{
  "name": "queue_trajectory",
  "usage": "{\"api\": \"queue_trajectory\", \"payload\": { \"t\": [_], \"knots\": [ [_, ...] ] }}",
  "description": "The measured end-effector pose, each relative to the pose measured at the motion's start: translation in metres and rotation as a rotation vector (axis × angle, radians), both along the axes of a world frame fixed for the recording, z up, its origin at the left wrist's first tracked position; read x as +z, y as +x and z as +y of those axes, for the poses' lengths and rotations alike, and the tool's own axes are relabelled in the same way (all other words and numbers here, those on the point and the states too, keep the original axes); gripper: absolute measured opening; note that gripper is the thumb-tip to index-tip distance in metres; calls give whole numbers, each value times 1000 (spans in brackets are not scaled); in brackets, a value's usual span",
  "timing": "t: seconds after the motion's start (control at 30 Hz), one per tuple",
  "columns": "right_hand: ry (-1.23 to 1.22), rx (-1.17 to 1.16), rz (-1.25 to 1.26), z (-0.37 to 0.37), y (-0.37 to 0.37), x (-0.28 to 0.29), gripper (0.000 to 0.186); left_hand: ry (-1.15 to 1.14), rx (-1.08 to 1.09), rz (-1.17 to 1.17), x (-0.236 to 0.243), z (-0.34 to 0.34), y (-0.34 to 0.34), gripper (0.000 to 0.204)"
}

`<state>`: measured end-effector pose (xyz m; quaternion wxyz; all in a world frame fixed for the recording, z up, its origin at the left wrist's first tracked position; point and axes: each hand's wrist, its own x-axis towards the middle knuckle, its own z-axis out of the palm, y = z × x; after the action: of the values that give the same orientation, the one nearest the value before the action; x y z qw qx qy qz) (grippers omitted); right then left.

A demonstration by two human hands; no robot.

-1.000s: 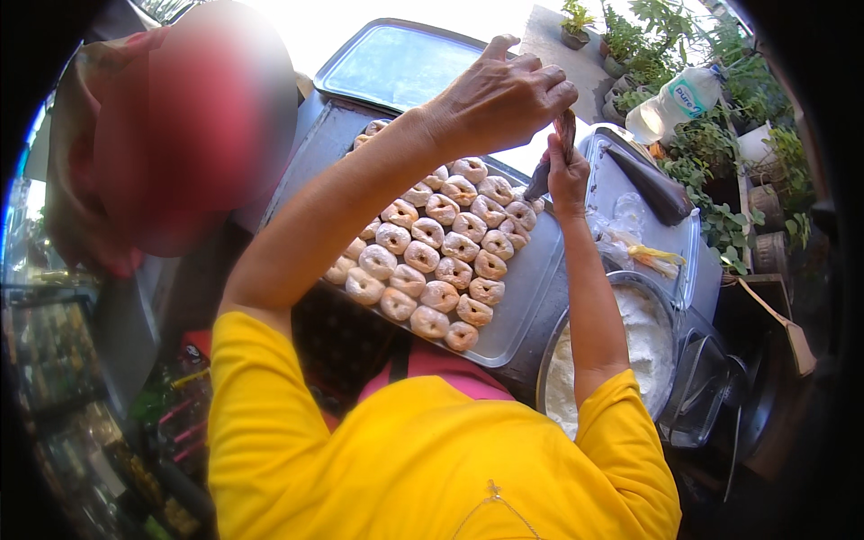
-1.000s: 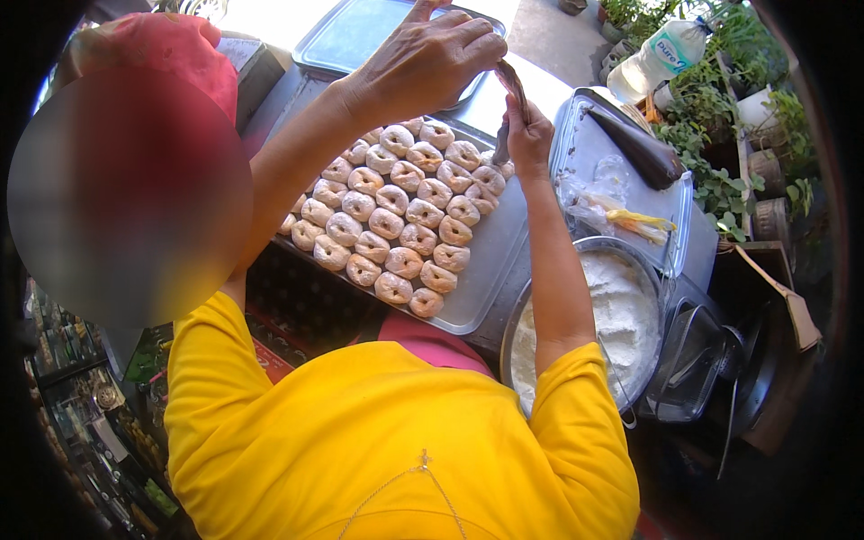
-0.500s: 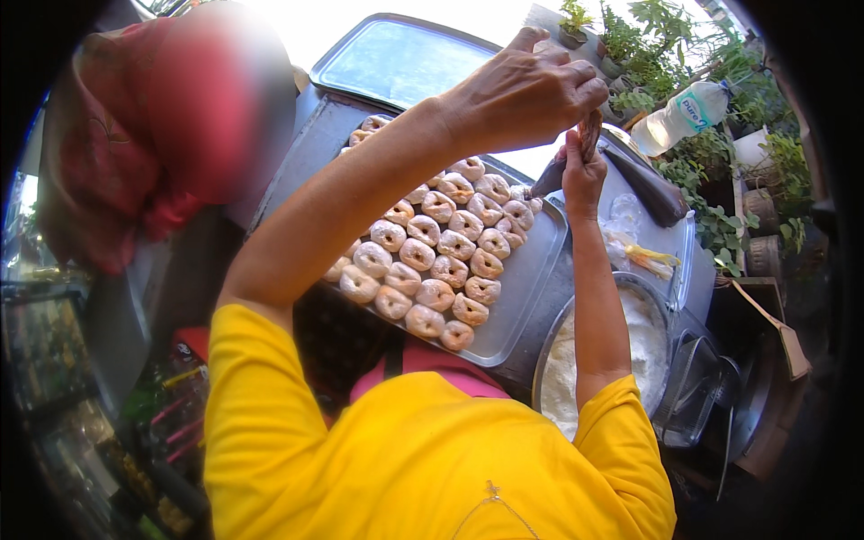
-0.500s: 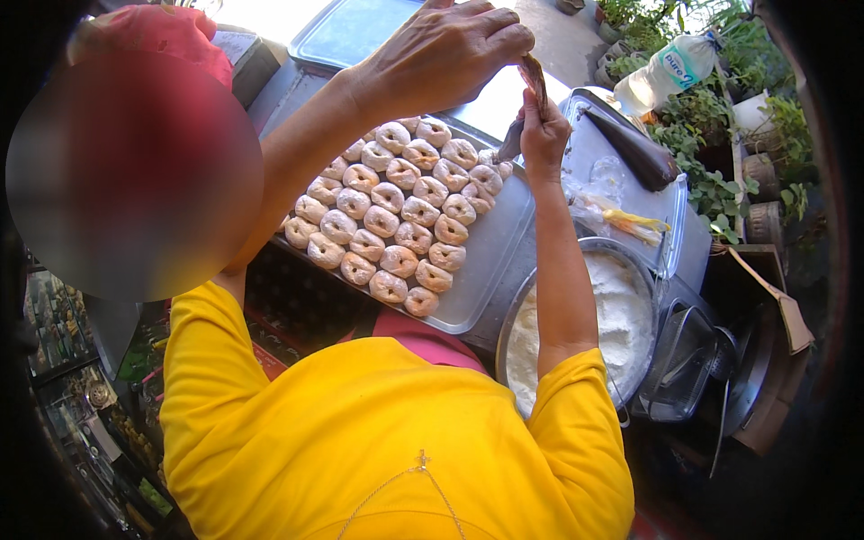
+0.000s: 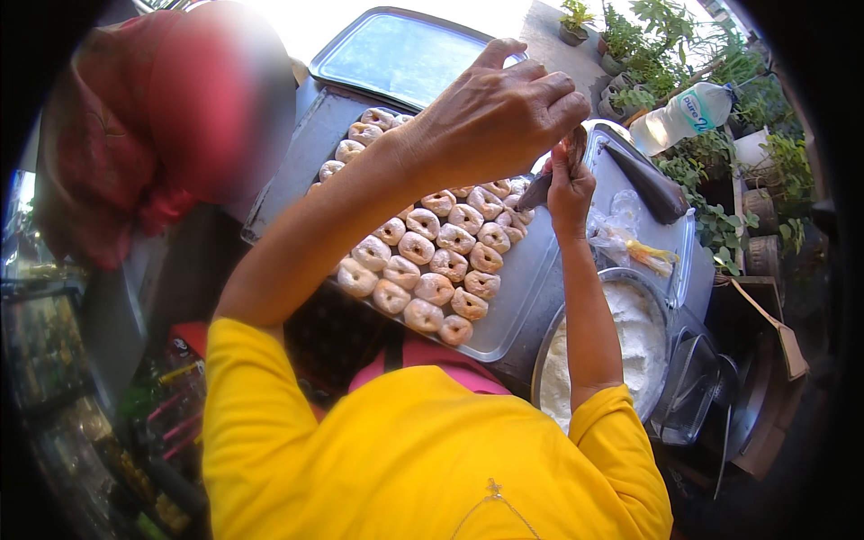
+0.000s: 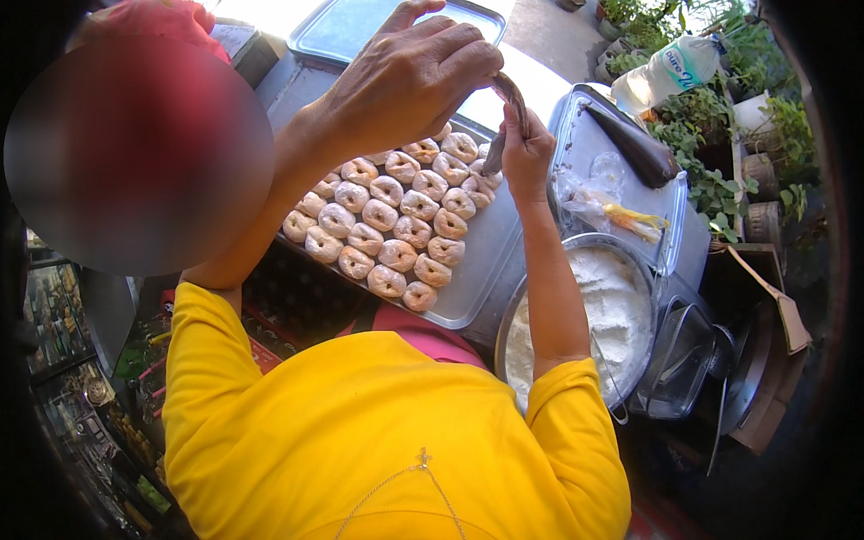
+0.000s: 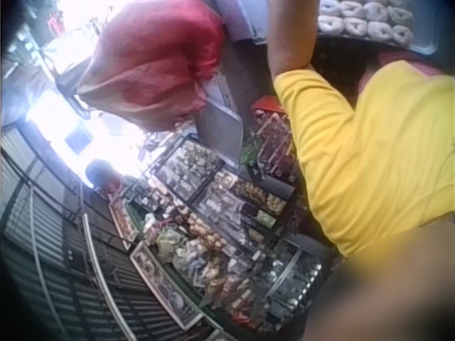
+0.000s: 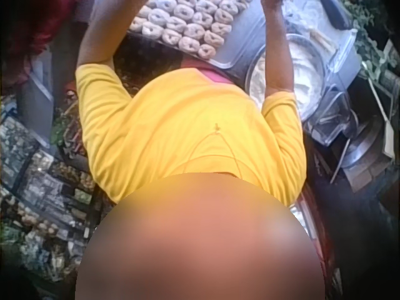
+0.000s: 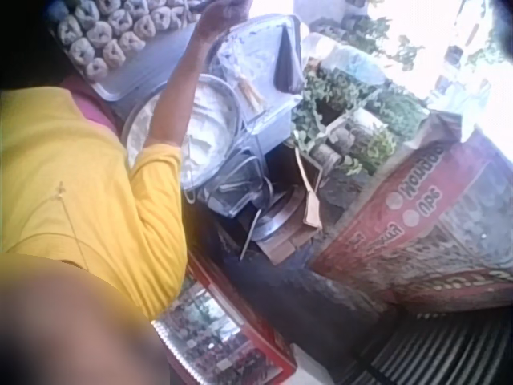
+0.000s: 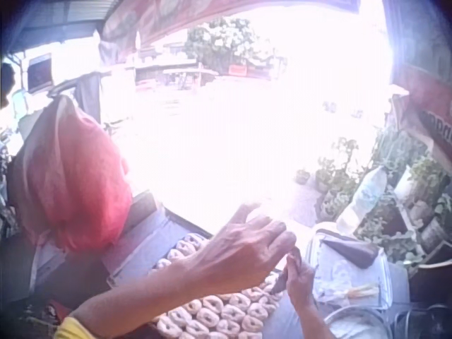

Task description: The person coats small dough balls in a white batter using tongs, places them on a tray, and then uses a piping bag to fill the center of each coated ball with a dark filling. The person also transfers sesame-coated dough balls from a tray into a deep fryer.

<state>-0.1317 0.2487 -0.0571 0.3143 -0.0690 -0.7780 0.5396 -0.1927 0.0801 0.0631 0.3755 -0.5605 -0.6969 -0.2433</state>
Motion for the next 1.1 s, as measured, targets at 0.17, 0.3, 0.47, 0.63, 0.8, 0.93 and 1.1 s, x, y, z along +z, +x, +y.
{"api": "queue_trajectory", "payload": {
  "t": [0.17,0.3,0.47,0.63,0.8,0.93,1.1],
  "knots": [
    [131,-22,1,-6,-1,-12,21,-46,-42,-22,-8,-10,7,25],
    [171,-24,59,-5,0,-5,18,-37,-11,-35,-2,-13,13,22],
    [193,-33,97,-5,0,5,17,-14,-25,-22,6,-14,14,23],
    [173,-51,94,-8,3,12,17,-34,-12,23,9,-13,15,27],
    [45,-57,35,-9,18,19,17,28,-67,-34,5,-15,19,27],
    [-28,-73,-12,-16,25,8,16,-21,-71,-44,-7,-12,21,24],
    [-31,-72,72,-17,23,-9,15,-66,-82,-75,-17,-8,28,26]
  ]
}}
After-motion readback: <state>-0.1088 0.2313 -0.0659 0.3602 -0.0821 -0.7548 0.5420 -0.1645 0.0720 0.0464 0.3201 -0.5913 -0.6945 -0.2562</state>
